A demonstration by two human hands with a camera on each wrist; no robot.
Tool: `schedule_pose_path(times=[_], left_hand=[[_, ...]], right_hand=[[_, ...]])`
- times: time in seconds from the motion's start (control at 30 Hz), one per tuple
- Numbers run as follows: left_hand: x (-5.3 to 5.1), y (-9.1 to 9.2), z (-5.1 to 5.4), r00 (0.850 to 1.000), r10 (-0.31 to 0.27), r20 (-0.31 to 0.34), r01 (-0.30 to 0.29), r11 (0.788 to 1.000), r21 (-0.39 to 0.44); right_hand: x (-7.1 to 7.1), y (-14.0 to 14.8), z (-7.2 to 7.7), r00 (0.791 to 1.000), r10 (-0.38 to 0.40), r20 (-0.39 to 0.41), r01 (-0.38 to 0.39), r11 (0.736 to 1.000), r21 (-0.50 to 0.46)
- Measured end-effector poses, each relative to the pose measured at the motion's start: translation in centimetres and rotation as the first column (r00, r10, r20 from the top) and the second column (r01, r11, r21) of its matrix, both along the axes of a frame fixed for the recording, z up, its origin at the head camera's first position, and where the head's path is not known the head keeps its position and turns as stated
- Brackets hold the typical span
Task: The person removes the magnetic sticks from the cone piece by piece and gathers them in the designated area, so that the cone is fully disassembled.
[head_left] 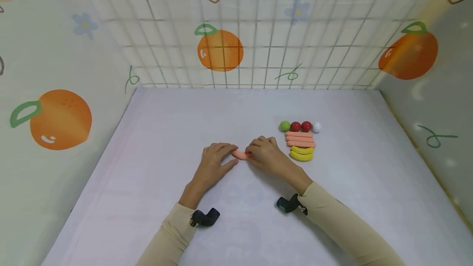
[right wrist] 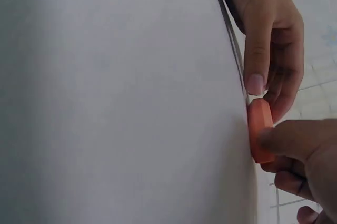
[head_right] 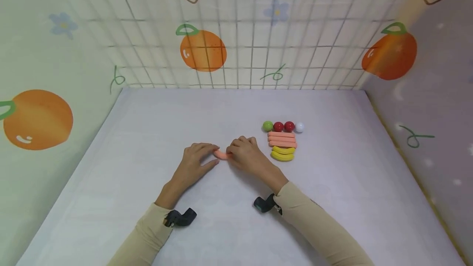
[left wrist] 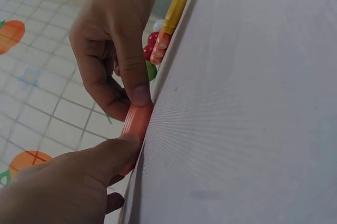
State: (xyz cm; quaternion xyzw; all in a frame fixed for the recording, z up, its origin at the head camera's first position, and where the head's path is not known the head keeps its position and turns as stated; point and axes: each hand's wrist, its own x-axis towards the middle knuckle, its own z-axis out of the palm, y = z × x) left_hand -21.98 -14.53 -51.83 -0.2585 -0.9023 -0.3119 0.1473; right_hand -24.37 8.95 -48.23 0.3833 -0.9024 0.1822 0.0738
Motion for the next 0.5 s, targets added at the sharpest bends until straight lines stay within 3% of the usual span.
schedule_pose_path(times=[0.13, 0.3, 0.5], left_hand=[[-0.2, 0.2, 0.2, 0.998, -0.008, 0.058, 0.007, 1.000, 0.009], [0.0, 0.4, 0.9, 0.985, -0.058, 0.160, 0.050, 0.997, 0.057], [0.1, 0.9, 3.0, 0.981, -0.095, 0.169, 0.080, 0.992, 0.097]], right_hand=[[0.0, 0.4, 0.3, 1.000, 0.018, -0.021, -0.019, 1.000, -0.012], [0.5, 1.5, 1.2, 0.998, 0.059, -0.002, -0.059, 0.997, -0.056], [1.0, 2.6, 2.2, 0.997, 0.064, -0.031, -0.066, 0.994, -0.088]])
